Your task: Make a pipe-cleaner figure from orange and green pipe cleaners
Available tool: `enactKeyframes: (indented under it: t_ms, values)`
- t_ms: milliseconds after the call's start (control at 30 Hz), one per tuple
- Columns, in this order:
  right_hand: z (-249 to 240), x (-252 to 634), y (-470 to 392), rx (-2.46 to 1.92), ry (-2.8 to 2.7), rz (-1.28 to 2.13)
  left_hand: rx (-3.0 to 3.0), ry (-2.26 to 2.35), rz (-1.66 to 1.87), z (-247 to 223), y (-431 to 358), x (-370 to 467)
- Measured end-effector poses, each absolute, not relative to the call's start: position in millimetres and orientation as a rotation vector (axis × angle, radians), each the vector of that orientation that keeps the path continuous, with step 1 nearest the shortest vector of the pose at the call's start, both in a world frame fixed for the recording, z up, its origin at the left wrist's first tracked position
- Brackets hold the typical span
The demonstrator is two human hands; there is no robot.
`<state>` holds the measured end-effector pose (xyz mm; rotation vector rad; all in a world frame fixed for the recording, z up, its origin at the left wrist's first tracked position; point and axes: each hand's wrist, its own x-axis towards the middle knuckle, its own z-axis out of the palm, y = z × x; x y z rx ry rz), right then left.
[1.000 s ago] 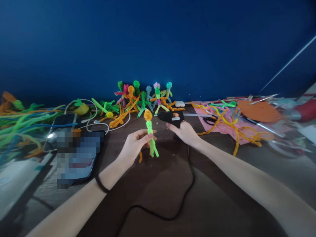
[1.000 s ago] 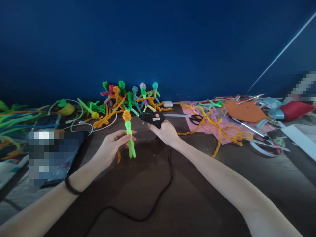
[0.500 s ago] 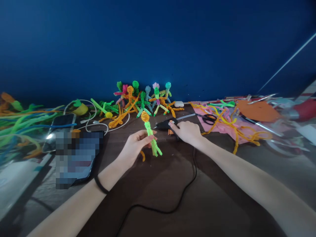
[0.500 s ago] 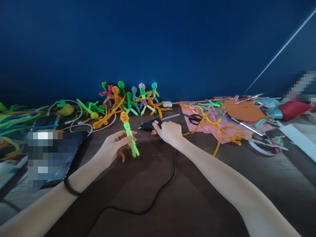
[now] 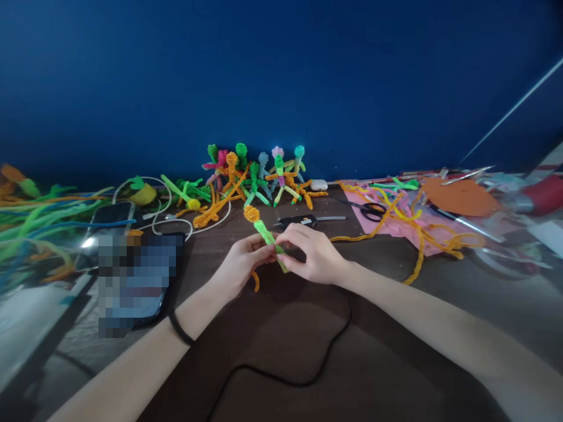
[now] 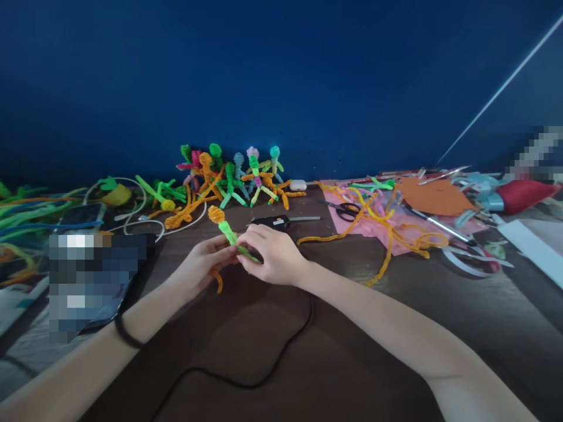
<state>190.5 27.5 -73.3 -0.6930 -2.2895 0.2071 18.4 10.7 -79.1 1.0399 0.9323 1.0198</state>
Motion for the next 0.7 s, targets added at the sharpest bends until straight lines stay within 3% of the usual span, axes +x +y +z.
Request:
enactKeyframes:
  t_ms: [700]
  values:
    - [-95.0, 188.2, 31.3, -0.709, -2.312, 0.266, 0.948, 0.849, 1.002, -80.0, 7.0, 28.7]
